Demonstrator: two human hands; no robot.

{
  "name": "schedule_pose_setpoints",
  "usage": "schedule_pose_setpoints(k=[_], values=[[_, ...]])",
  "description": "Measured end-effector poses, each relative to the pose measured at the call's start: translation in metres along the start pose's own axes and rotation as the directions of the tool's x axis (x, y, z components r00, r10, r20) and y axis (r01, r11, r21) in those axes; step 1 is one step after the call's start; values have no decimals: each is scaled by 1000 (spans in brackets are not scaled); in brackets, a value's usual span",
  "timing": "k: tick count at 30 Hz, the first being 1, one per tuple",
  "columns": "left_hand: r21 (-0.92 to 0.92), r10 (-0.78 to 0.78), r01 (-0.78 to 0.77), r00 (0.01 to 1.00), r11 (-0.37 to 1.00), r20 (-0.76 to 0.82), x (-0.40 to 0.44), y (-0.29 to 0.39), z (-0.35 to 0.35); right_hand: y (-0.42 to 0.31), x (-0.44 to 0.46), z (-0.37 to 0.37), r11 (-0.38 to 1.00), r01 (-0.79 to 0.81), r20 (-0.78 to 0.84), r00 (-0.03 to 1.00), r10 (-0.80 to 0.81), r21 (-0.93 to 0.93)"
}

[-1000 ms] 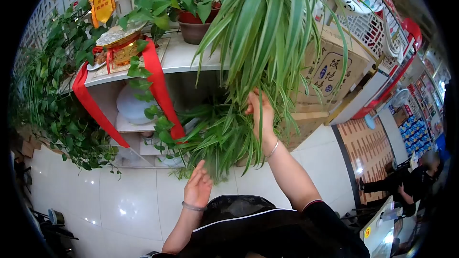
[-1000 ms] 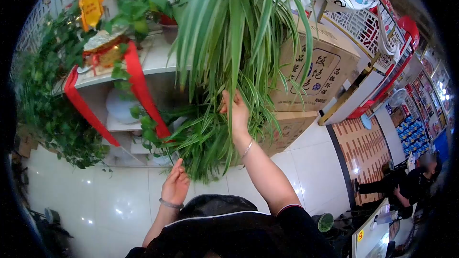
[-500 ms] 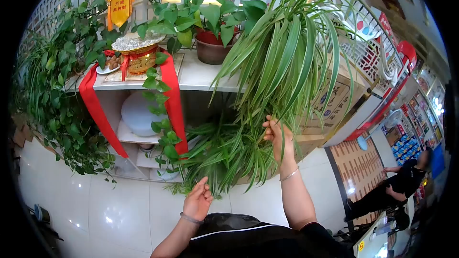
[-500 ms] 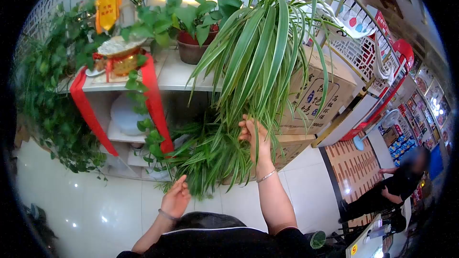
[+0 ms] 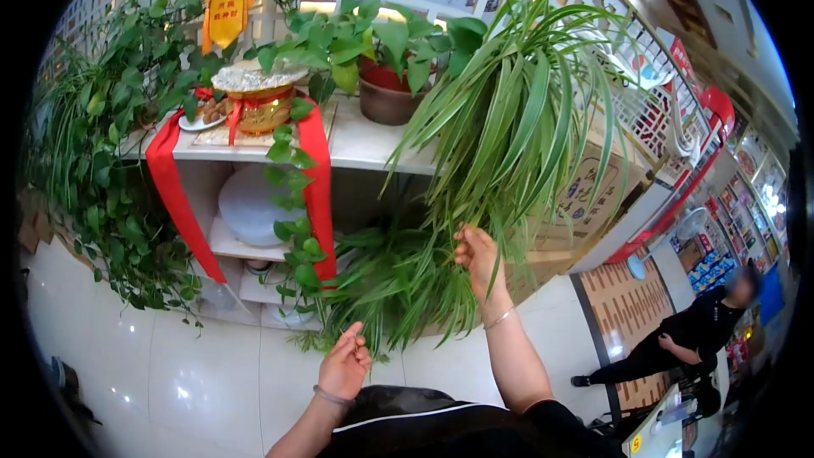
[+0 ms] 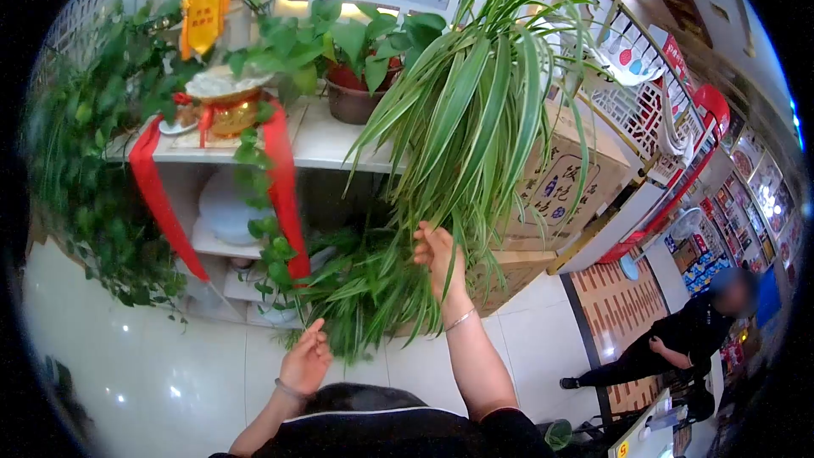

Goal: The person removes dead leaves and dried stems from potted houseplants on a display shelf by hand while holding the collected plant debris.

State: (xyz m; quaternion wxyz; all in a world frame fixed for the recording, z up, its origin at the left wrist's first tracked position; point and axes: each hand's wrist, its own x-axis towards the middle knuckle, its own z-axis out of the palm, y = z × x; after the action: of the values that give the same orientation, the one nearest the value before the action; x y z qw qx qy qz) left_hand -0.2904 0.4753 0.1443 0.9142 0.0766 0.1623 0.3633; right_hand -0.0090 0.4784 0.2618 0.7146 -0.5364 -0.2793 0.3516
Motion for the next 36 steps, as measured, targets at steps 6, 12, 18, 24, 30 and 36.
schedule_pose_setpoints(k=[6,12,18,24,30,36], values=[[5,22,-22,1000,1000,20,-3,2,-8,9,9,1,991,120,-73,991,-116,64],[28,17,-17,1000,999,12,-1,1,-12,12,12,-5,982,156,-36,988,-153,110],[37,6,-7,1000,999,20,-2,1,-10,9,13,-1,978,195,-91,978,-188,75],[34,-8,7,999,999,33,-2,-2,-10,15,4,-2,993,90,28,995,-92,75],[-47,-27,30,998,998,64,1,-12,-22,59,-88,41,960,-163,353,933,74,228],[-69,103,-99,992,993,66,-14,-16,1,98,-142,59,977,-192,564,799,210,-93]])
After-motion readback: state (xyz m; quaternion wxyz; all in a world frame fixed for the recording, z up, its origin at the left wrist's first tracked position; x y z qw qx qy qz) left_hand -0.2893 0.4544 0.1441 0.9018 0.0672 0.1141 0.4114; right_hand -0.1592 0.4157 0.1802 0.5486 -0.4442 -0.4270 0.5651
